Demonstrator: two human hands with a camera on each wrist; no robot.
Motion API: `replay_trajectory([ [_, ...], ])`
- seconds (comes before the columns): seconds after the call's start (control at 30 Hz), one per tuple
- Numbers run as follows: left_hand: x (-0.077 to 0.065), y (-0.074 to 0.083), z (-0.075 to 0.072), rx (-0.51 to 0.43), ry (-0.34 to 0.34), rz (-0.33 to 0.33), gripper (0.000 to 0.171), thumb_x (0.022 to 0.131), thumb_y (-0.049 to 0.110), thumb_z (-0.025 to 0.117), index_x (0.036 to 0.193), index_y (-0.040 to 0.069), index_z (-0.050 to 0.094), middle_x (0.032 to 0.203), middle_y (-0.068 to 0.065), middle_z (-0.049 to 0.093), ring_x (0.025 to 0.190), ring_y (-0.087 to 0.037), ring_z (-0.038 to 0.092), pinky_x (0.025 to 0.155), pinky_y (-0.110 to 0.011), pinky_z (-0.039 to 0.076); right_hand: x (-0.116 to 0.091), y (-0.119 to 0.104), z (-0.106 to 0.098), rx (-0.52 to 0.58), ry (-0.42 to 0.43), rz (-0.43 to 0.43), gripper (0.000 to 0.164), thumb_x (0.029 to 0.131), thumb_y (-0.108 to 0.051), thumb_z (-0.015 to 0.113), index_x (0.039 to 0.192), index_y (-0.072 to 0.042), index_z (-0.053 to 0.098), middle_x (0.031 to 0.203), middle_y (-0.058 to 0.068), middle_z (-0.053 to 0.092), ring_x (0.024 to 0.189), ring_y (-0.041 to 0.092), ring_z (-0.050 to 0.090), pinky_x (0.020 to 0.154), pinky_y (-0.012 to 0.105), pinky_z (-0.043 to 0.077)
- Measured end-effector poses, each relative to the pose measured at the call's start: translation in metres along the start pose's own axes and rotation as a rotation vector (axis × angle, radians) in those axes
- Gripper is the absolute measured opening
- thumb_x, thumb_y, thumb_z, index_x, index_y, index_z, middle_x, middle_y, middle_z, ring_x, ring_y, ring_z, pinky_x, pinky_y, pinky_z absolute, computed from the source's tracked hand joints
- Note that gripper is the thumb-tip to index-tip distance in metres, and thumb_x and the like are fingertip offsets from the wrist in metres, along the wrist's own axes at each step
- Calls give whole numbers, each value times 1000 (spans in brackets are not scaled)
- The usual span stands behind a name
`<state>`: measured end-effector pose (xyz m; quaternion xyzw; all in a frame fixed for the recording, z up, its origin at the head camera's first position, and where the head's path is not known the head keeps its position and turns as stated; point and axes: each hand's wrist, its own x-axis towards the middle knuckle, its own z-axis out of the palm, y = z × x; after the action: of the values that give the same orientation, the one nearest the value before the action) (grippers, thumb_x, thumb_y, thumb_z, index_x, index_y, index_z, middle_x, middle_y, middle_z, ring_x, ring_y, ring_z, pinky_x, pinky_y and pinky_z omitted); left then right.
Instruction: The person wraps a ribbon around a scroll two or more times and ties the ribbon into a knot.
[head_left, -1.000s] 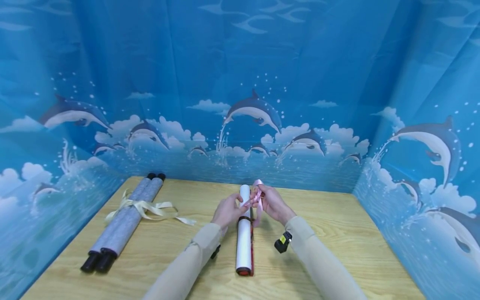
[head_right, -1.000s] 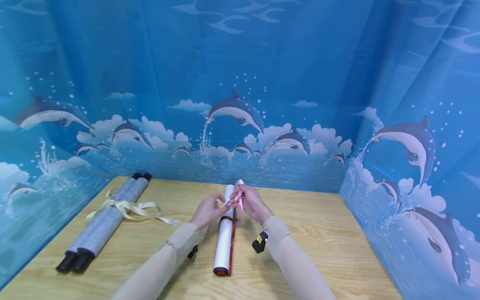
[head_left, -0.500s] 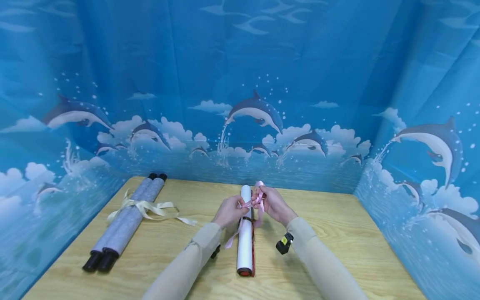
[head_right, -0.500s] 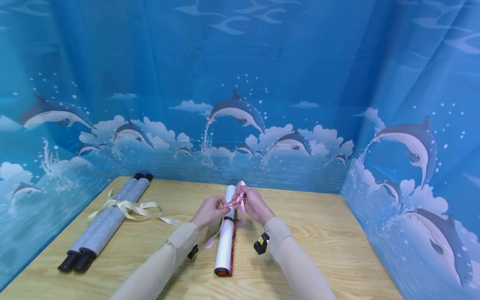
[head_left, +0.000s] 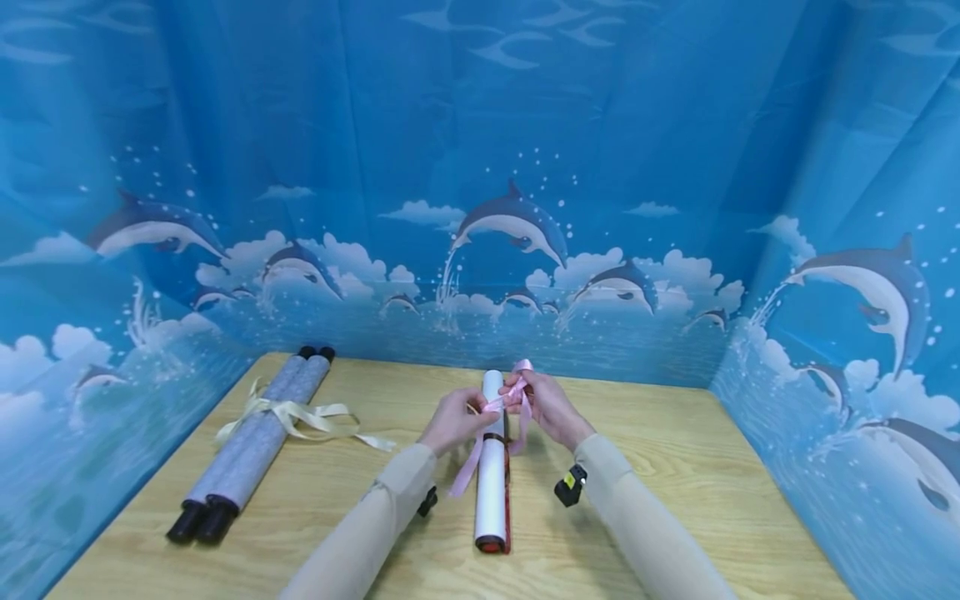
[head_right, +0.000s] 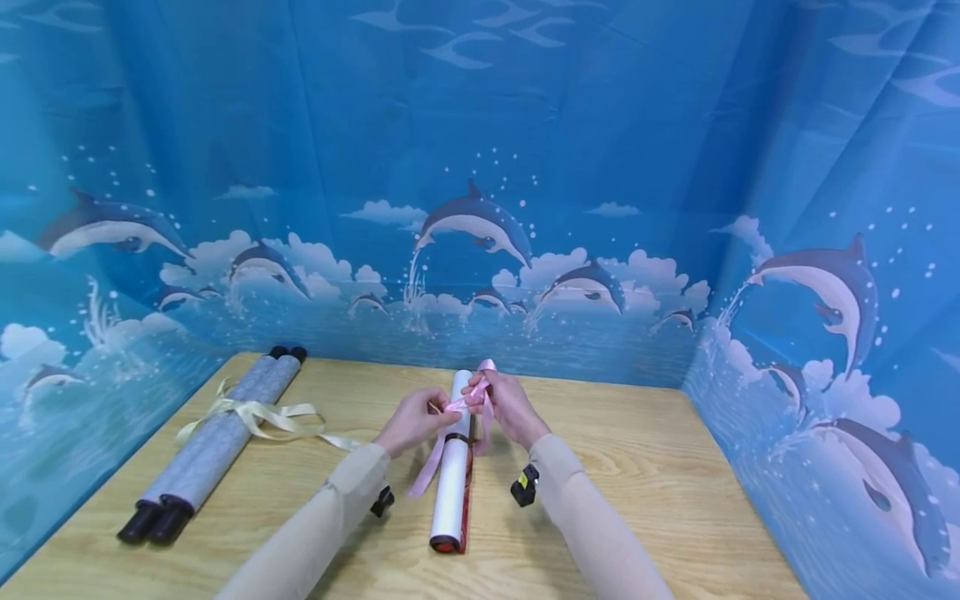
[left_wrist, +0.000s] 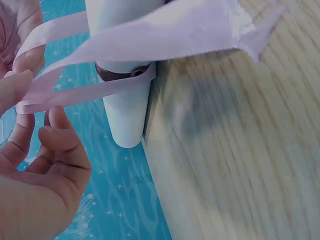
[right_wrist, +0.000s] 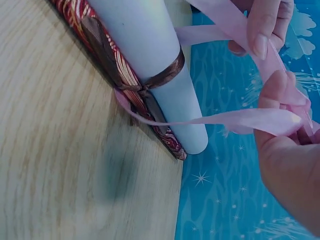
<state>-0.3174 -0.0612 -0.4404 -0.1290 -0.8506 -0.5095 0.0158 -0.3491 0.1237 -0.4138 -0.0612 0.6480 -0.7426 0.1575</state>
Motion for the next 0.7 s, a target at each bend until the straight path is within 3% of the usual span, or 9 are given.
replay_trajectory([
  [0.13, 0, -1, -2, -34, -2, -3, 19, 86, 22, 75, 84, 8, 61, 81, -3, 63, 73, -14, 57, 65, -27, 49, 1, -1, 1, -31, 47, -15, 40, 107, -23, 32, 123, 9, 50, 95, 8, 64, 78, 13, 62, 88, 37, 56],
  [0.4, 0, -2, -1, -69, 66, 21, 18, 91, 22, 70, 83, 8, 62, 79, -2, 63, 72, -13, 56, 64, -27, 45, 3, -1, 7, -117, 161, -44, 36, 105, -19, 35, 117, 5, 58, 97, 9, 65, 83, 13, 62, 89, 38, 55],
  [0.53, -1, -4, -2, -47, 34, 37, 15, 90, 23, 70, 85, 10, 64, 94, -5, 68, 80, -19, 60, 67, -30, 49, 5, 1, 9, -99, 191, -78, 35, 105, -18, 35, 115, 6, 59, 97, 7, 66, 84, 13, 62, 97, 45, 50],
  [0.63, -2, -7, -2, -3, -7, 52, 15, 90, 25, 69, 90, 10, 71, 117, -11, 67, 102, -31, 62, 85, -44, 52, 5, 3, 12, -72, 186, -95, 36, 106, -19, 35, 114, 8, 59, 94, 4, 67, 84, 13, 63, 94, 42, 52],
  [0.7, -3, -9, -1, 17, -27, 58, 22, 91, 27, 68, 100, 8, 73, 132, -14, 62, 118, -38, 57, 99, -51, 46, 5, 3, 13, -52, 179, -99, 36, 106, -19, 36, 113, 8, 59, 93, 4, 68, 84, 13, 63, 91, 38, 53],
])
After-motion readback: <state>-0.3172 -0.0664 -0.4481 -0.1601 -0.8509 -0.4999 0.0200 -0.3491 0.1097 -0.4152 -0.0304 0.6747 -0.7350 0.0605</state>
